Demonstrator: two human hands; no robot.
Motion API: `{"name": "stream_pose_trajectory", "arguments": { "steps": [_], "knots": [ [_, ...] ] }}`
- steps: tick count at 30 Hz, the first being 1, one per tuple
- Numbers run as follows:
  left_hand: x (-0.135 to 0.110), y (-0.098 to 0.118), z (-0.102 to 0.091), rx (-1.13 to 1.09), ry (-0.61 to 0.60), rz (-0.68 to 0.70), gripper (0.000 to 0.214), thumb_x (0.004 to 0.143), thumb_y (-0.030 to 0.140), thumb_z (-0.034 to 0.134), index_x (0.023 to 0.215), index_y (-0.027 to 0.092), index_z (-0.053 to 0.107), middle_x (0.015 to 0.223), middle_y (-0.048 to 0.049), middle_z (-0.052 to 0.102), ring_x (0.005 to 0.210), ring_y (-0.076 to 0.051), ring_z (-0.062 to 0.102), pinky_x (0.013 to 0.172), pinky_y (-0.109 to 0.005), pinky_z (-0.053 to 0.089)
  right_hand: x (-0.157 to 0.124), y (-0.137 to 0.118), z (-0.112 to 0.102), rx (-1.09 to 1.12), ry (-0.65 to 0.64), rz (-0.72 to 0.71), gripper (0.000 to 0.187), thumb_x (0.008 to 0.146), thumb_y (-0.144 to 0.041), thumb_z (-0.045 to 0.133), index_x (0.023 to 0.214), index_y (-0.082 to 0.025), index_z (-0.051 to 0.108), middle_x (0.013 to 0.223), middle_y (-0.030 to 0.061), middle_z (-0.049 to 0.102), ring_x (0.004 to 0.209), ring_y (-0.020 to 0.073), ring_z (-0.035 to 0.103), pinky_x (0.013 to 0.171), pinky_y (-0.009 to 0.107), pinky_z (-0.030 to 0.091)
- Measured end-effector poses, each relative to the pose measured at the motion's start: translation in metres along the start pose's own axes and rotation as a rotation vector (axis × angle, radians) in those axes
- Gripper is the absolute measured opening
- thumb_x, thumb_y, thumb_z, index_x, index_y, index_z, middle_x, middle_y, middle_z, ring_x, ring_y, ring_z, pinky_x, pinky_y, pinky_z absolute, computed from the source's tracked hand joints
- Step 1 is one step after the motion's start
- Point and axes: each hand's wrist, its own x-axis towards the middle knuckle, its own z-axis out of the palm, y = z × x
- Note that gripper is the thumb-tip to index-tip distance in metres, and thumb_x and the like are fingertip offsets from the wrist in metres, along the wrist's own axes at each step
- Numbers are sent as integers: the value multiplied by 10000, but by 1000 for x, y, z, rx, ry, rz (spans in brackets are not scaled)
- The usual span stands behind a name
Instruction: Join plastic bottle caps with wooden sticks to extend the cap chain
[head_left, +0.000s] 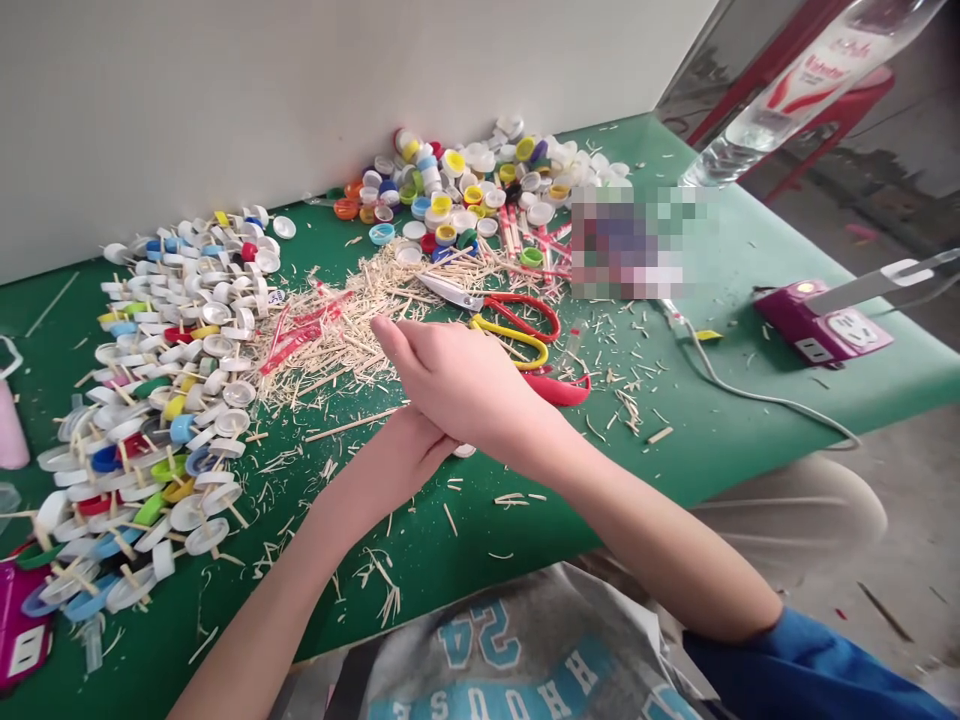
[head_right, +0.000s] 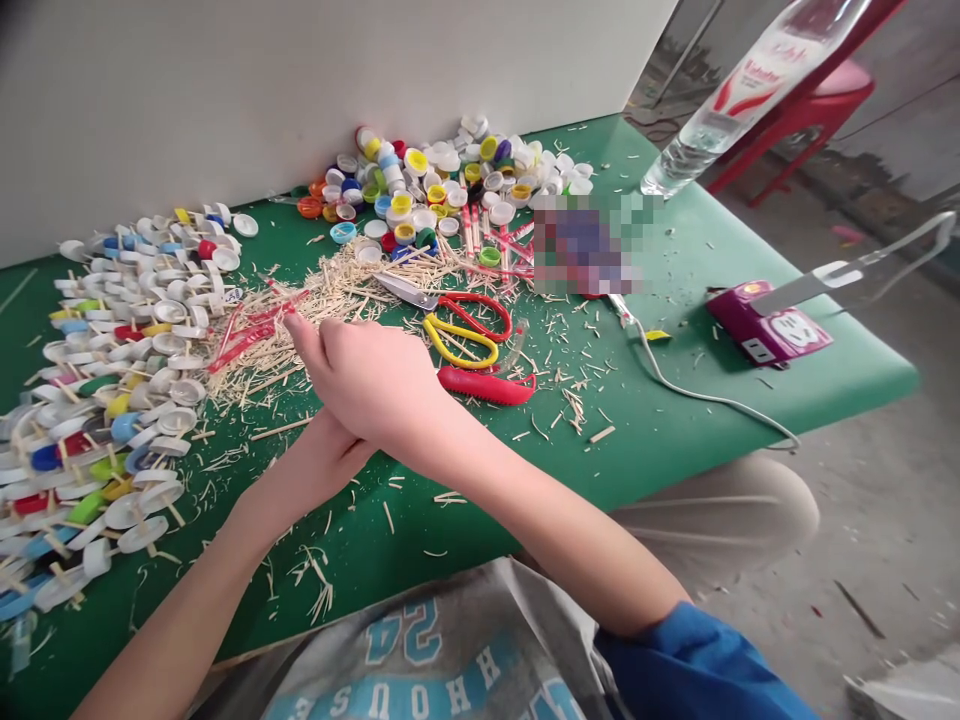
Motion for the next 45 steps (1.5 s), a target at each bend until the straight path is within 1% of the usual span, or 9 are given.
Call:
{"name": "stream_pose_trajectory", "arguments": {
  "steps": [4,8,17,21,24,32,36,39,45],
  "knots": [
    [0,0,1,-41,-44,-14,331,917,245,343,955,192,668,956,-56,714,903,-220,644,808,-335,518,-1,0,1,-25,-20,7,543,981,-483,206,741,-170,581,638,16,497,571,98,384,599,257,248],
    [-1,-1,1,-54,-36,-3,342,919,254,342,1062,201,647,1078,-56,695,968,-221,631,839,-338,510,-2,0,2,-62,-6,-16,543,981,-487,211,755,-170,588,640,19,501,587,102,403,605,257,257],
    [0,-2,2,-48,-21,42,323,917,241,357,1027,205,659,1041,-56,707,939,-224,644,807,-331,518,-3,2,2,-66,-1,-18,584,963,-555,192,738,-172,572,666,27,531,583,106,429,592,251,265],
    [0,1,0,-56,-18,27,327,919,250,356,1088,201,631,1083,-60,695,977,-227,639,797,-315,521,-4,2,1,-81,0,-28,584,961,-562,193,736,-172,565,680,32,547,594,106,446,597,244,269],
    [0,3,0,-45,-18,15,325,917,259,360,1109,193,614,1115,-70,682,1005,-237,630,785,-318,524,-5,2,2,-101,-2,-32,568,975,-526,187,764,-168,575,704,41,563,603,107,454,594,245,269],
    [5,-2,5,-6,-34,67,282,890,204,373,982,171,637,999,-98,705,873,-230,651,720,-341,529,-6,9,6,-287,0,-18,505,999,-400,221,796,-142,605,676,56,578,554,107,454,559,262,258],
    [5,-5,5,-18,-50,48,291,890,211,368,1005,179,633,1022,-100,698,916,-238,652,755,-358,531,-3,9,9,-331,-22,-62,483,999,-378,239,789,-150,609,654,53,582,554,116,484,556,262,275],
    [4,-8,6,-17,-78,35,303,894,226,359,1025,180,629,1019,-103,700,928,-242,655,778,-371,532,1,9,15,-359,-36,-49,484,996,-389,239,806,-148,613,644,62,582,554,133,515,559,270,302],
    [3,-17,11,-28,-86,64,319,876,216,390,1107,173,606,1124,-129,670,1045,-263,625,846,-393,523,2,13,28,-401,-62,-58,436,992,-368,252,831,-147,591,634,58,564,535,140,525,528,269,303]
  ]
}}
